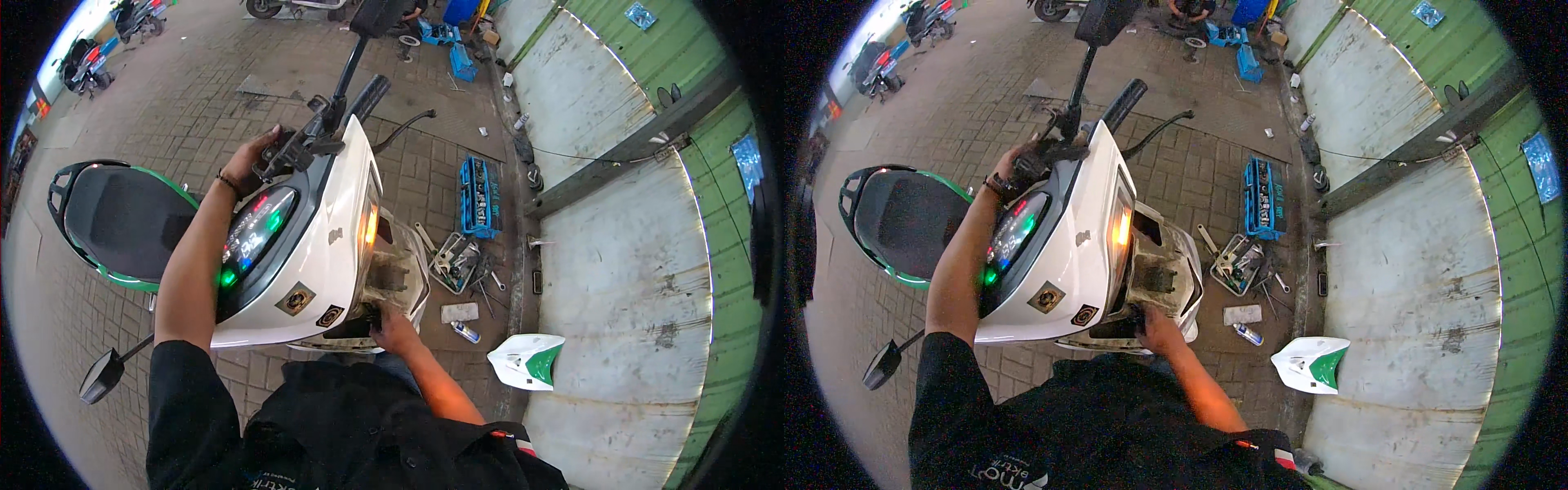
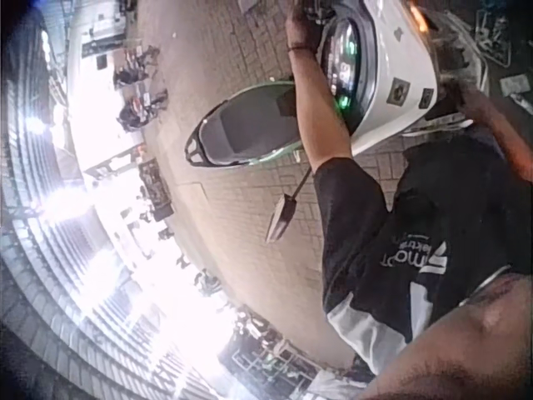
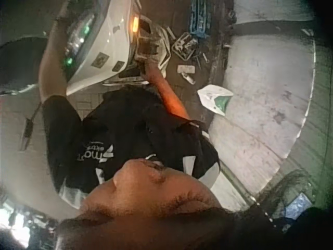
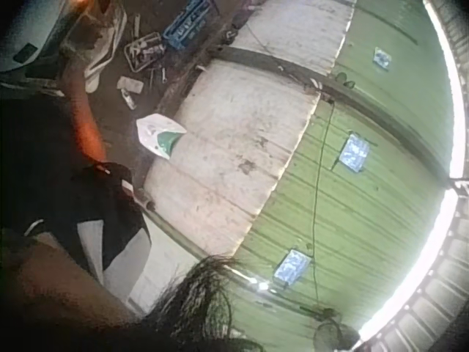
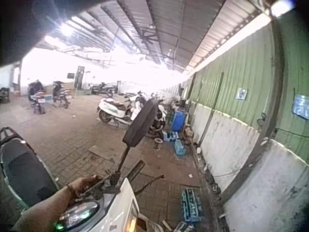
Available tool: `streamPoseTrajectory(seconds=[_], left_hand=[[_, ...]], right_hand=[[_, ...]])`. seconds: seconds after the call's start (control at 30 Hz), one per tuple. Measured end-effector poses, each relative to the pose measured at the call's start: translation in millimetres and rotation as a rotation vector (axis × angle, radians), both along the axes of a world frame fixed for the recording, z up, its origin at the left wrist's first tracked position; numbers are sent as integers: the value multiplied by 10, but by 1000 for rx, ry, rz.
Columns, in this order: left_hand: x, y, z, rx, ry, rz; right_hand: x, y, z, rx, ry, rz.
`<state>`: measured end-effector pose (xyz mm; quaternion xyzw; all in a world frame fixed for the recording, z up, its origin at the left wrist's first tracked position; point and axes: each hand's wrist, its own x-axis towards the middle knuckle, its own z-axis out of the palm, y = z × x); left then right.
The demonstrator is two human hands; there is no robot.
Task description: The person works on the internal components of a motorcycle front panel, reaching inside to adjust wires and parts, using a pair of pliers to manipulate internal hardware, and checking the dashboard display.
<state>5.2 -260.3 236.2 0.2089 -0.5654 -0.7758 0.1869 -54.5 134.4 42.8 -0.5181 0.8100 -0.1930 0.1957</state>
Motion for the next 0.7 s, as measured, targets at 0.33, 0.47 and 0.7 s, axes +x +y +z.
streamPoseTrajectory(seconds=[0.33,0.47,0.7], left_hand=[[1,-87,-15,56,73,-65],[-18,-92,-21,-14,-8,-39],[10,-104,-14,117,20,-67]], right_hand=[[-106,-35,244,-67,203,269],[-100,-1,156,-81,186,263],[78,-98,437,-30,170,201]])
